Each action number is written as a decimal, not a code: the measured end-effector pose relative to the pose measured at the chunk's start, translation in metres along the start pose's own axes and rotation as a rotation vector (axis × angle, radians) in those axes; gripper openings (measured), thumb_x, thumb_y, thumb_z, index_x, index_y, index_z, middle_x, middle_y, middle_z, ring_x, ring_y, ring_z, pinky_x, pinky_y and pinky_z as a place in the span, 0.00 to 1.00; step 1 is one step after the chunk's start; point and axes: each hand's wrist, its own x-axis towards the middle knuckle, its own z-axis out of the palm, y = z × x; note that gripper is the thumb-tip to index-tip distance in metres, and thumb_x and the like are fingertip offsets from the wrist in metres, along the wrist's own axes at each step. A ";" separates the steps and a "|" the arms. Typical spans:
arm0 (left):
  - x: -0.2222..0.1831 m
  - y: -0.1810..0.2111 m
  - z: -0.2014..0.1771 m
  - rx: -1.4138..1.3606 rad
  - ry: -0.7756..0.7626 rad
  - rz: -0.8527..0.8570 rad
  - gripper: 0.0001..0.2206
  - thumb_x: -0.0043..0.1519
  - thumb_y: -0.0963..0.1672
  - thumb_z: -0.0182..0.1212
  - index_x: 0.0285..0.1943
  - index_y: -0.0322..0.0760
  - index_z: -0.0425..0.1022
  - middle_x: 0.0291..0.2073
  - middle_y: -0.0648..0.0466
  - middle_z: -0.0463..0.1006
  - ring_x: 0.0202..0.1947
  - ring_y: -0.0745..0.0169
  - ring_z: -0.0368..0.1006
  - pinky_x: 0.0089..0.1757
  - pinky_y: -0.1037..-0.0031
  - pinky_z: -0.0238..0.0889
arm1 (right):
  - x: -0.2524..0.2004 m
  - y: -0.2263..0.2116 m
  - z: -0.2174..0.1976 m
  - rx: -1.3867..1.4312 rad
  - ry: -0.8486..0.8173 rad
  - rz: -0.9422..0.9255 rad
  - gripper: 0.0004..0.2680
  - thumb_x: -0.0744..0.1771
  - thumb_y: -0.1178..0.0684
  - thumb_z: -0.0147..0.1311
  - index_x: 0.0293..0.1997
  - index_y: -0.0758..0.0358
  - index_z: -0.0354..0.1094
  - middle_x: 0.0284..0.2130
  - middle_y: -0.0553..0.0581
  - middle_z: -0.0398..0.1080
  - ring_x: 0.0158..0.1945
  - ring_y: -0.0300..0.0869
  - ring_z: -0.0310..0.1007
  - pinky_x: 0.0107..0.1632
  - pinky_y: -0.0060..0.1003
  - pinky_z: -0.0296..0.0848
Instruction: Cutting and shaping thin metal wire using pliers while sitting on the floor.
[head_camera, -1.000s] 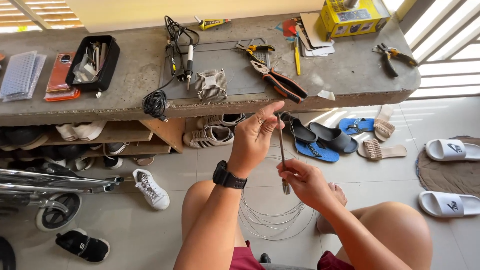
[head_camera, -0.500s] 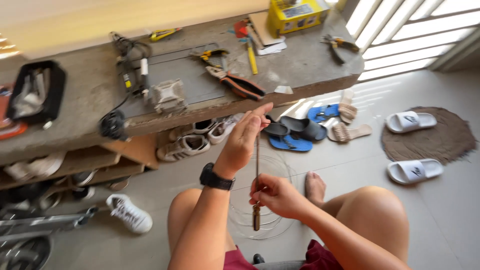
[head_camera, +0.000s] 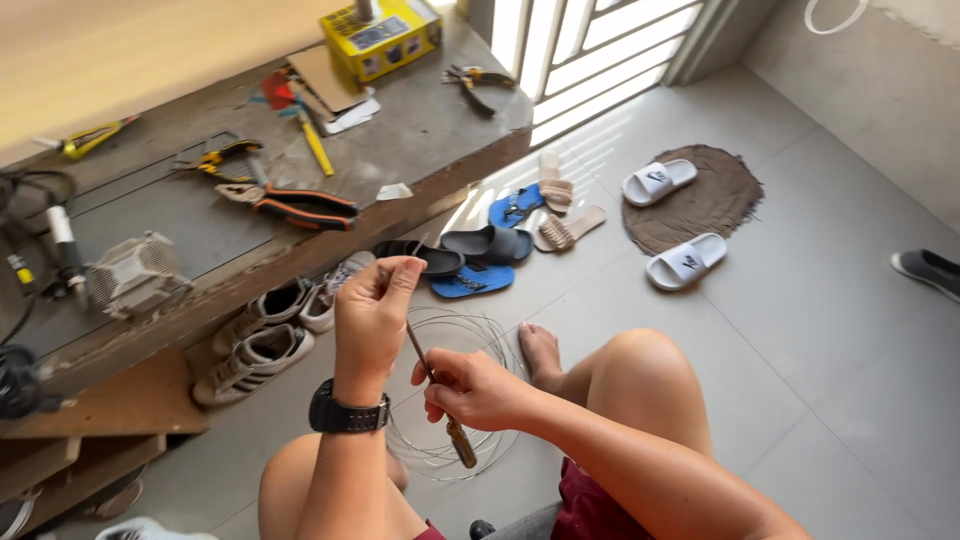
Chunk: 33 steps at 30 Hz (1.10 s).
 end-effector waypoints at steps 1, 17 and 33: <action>0.000 -0.001 0.004 -0.007 -0.013 -0.001 0.08 0.77 0.44 0.69 0.46 0.41 0.91 0.33 0.59 0.86 0.40 0.77 0.73 0.48 0.73 0.76 | -0.005 0.003 -0.007 0.001 0.014 0.006 0.06 0.72 0.58 0.54 0.54 0.56 0.75 0.31 0.51 0.85 0.39 0.40 0.87 0.46 0.36 0.85; 0.034 -0.044 0.005 -0.862 -0.154 -0.743 0.09 0.74 0.48 0.67 0.52 0.40 0.84 0.32 0.62 0.71 0.31 0.71 0.68 0.37 0.77 0.67 | -0.043 0.018 -0.049 0.031 0.141 0.006 0.08 0.71 0.59 0.57 0.55 0.57 0.79 0.19 0.51 0.76 0.19 0.39 0.82 0.33 0.21 0.81; 0.025 -0.047 0.034 -1.093 -0.053 -0.627 0.13 0.75 0.52 0.70 0.57 0.44 0.86 0.35 0.61 0.78 0.33 0.68 0.77 0.41 0.76 0.75 | -0.069 -0.009 -0.015 0.352 0.434 -0.110 0.23 0.70 0.66 0.47 0.76 0.60 0.71 0.23 0.59 0.66 0.14 0.45 0.74 0.09 0.37 0.72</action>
